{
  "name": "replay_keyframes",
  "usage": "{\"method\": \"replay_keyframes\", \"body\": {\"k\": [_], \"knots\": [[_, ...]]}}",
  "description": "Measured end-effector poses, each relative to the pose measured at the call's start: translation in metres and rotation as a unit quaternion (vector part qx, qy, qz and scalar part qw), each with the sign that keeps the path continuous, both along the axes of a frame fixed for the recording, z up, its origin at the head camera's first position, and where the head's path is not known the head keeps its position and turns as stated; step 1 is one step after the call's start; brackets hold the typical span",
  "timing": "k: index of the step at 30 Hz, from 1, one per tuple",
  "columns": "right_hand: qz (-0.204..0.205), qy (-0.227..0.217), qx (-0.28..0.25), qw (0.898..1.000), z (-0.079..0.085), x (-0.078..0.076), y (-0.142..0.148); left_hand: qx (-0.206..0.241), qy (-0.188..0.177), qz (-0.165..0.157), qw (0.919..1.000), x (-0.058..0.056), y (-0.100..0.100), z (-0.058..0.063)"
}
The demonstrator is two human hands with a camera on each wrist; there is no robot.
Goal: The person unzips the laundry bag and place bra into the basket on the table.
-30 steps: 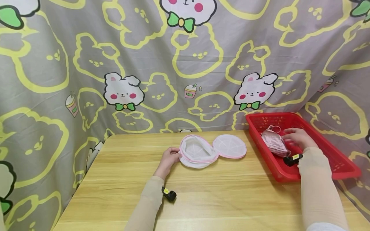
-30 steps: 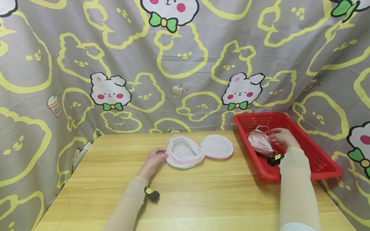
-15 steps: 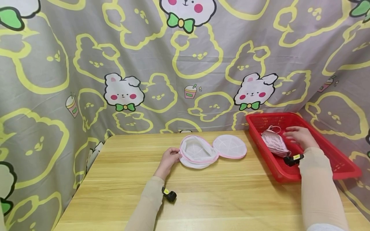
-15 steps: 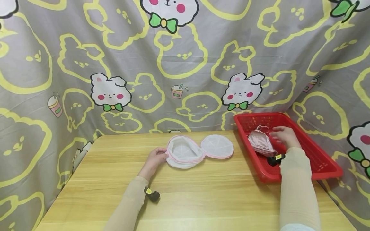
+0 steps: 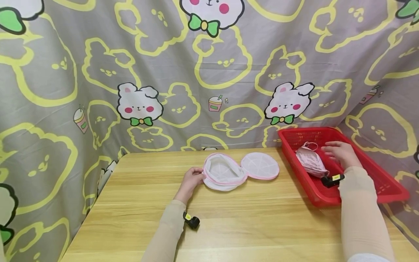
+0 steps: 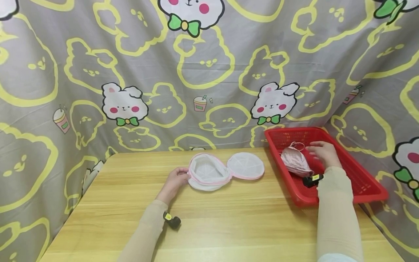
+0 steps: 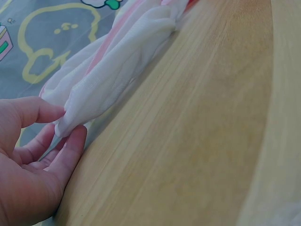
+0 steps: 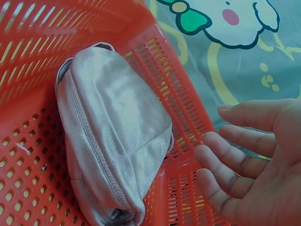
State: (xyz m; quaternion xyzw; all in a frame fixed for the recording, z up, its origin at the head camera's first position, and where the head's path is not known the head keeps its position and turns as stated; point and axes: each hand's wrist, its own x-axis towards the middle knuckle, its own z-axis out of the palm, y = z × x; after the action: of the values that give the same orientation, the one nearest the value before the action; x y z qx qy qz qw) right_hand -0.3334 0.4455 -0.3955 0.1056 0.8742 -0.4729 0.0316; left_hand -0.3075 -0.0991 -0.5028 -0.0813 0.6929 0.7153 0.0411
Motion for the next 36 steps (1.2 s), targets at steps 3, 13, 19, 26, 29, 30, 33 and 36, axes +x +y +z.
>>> {"method": "replay_keyframes", "body": {"k": [3, 13, 19, 26, 29, 30, 33, 36], "knots": [[-0.02, 0.01, -0.01, 1.0, 0.001, 0.001, -0.001, -0.001, 0.003, -0.002, 1.0, 0.003, 0.0, 0.004], [-0.061, 0.038, -0.077, 0.994, 0.011, 0.008, 0.001, -0.006, -0.009, -0.022, 0.9997, -0.001, -0.004, 0.001], [-0.079, 0.047, -0.082, 0.992, 0.014, 0.011, -0.002, -0.001, 0.001, -0.01, 0.9999, -0.002, -0.002, -0.003], [-0.072, 0.072, -0.079, 0.992, 0.02, 0.016, -0.012, -0.007, -0.001, 0.0, 1.0, -0.001, -0.001, -0.001], [-0.066, 0.081, -0.078, 0.991, 0.023, 0.018, -0.018, -0.006, -0.001, 0.0, 1.0, -0.001, -0.001, -0.001], [-0.063, 0.084, -0.072, 0.992, 0.024, 0.019, -0.02, -0.004, -0.002, 0.0, 1.0, -0.001, -0.001, -0.001], [-0.059, 0.088, -0.051, 0.993, 0.026, 0.021, -0.025, -0.004, -0.002, -0.001, 1.0, -0.001, -0.001, -0.001], [-0.053, 0.097, -0.036, 0.993, 0.029, 0.023, -0.031, -0.003, -0.001, -0.005, 1.0, -0.001, -0.002, -0.001]]}}
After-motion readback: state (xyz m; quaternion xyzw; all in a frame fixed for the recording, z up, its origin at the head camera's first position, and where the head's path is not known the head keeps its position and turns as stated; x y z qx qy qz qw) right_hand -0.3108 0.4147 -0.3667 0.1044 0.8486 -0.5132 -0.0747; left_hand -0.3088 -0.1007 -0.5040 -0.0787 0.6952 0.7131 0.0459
